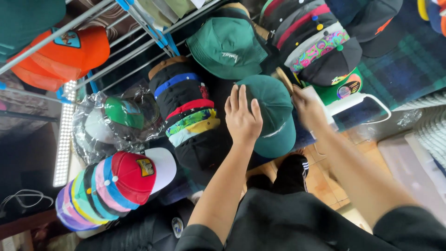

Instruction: Cleaning various baseball caps using a brush and a lint roller, then organizing them on a metal storage rack.

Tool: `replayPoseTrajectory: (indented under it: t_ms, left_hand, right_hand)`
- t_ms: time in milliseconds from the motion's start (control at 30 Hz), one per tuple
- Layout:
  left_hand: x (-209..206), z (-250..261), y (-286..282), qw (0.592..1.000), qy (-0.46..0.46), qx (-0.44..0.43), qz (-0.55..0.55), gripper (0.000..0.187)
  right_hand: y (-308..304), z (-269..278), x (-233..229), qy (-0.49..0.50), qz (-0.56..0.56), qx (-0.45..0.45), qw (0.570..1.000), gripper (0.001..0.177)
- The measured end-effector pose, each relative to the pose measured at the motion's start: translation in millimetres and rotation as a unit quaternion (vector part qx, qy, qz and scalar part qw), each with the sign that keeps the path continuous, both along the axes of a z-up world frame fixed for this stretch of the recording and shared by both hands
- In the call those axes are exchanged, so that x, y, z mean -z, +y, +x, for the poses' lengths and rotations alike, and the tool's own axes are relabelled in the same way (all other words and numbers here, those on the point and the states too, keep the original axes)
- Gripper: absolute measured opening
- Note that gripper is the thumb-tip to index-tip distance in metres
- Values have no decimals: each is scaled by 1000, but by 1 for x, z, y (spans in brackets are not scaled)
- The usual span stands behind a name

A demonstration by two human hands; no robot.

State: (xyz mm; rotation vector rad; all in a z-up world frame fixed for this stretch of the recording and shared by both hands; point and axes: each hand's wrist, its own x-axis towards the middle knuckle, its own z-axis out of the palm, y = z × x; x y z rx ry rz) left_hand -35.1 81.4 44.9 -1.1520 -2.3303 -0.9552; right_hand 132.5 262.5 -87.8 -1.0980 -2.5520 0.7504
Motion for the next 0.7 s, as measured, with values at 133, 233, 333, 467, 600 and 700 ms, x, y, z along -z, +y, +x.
replayPoseTrajectory:
  t_ms: [133, 233, 333, 467, 600, 700]
  left_hand:
    - [0, 2, 3, 1000, -9, -7, 23, 50]
    - [-14, 4, -1, 999, -37, 8, 14, 50]
    - [-18, 3, -3, 997, -66, 33, 7, 51]
    - [-5, 2, 0, 1000, -17, 15, 12, 49]
    - [1, 0, 0, 999, -31, 35, 0, 51]
    - [-3, 3, -5, 998, -46, 31, -1, 52]
  right_hand:
    - [-175, 64, -68, 171, -259, 180, 934, 49]
    - [-238, 115, -37, 223, -403, 243, 854, 59]
    - [-226, 120, -47, 213, -358, 202, 886, 59]
    - [-169, 48, -68, 247, 87, 52, 964, 50]
    - [-122, 3, -103, 235, 122, 41, 964, 47]
    - [-147, 12, -107, 291, 52, 31, 955, 49]
